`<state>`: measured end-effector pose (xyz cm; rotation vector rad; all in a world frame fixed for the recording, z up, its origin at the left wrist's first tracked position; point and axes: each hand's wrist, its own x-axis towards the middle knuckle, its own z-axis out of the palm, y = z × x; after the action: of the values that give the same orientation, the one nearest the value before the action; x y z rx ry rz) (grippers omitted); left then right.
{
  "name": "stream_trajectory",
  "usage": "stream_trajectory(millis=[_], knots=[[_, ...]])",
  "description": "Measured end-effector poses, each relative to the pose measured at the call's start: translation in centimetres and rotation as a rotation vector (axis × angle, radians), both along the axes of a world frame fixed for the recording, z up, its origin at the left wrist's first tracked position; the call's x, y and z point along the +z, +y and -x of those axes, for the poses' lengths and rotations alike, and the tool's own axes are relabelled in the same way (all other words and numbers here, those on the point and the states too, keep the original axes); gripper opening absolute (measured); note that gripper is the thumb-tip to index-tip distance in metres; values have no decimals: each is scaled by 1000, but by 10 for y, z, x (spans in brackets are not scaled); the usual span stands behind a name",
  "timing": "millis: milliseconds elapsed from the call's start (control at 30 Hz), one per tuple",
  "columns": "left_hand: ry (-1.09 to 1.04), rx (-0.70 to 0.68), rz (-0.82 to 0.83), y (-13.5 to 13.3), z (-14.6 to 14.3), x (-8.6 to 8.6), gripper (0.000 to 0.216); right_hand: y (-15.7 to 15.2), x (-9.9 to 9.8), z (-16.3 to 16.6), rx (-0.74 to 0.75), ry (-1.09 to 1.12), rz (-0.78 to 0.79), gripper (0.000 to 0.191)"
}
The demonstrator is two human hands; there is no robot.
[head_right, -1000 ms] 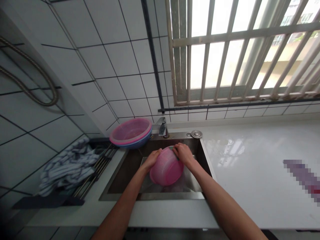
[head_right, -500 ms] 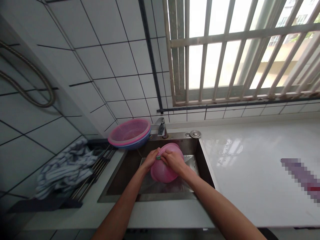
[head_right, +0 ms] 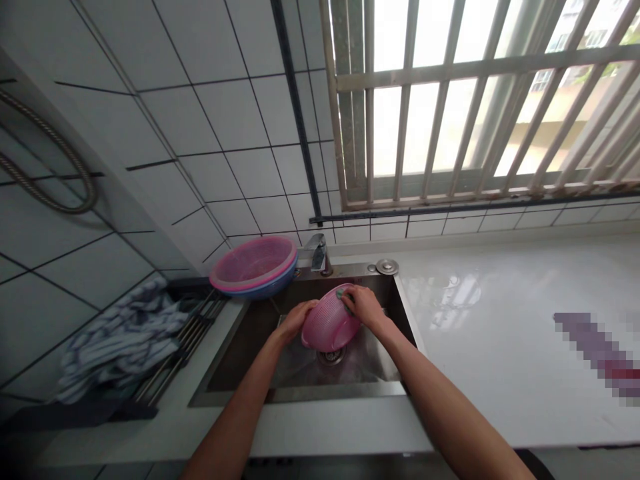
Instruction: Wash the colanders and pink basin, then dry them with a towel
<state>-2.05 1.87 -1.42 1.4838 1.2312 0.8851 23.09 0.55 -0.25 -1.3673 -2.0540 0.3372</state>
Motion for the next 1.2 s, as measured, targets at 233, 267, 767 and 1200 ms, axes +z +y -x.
stream_trajectory(millis=[233,267,767,1200], knots=[[91,-35,-25,3,-2,4,46,-30,7,47,227,-109,-42,22],[99,-33,-5,4,-2,3,51,-34,7,53,271,-135,-54,21],[-60,27,4,-3,-12,5,65,-28,12,41,84,-120,7,25],[-113,57,59,-7,-13,6,66,-6,15,23,-68,-105,-4,30]])
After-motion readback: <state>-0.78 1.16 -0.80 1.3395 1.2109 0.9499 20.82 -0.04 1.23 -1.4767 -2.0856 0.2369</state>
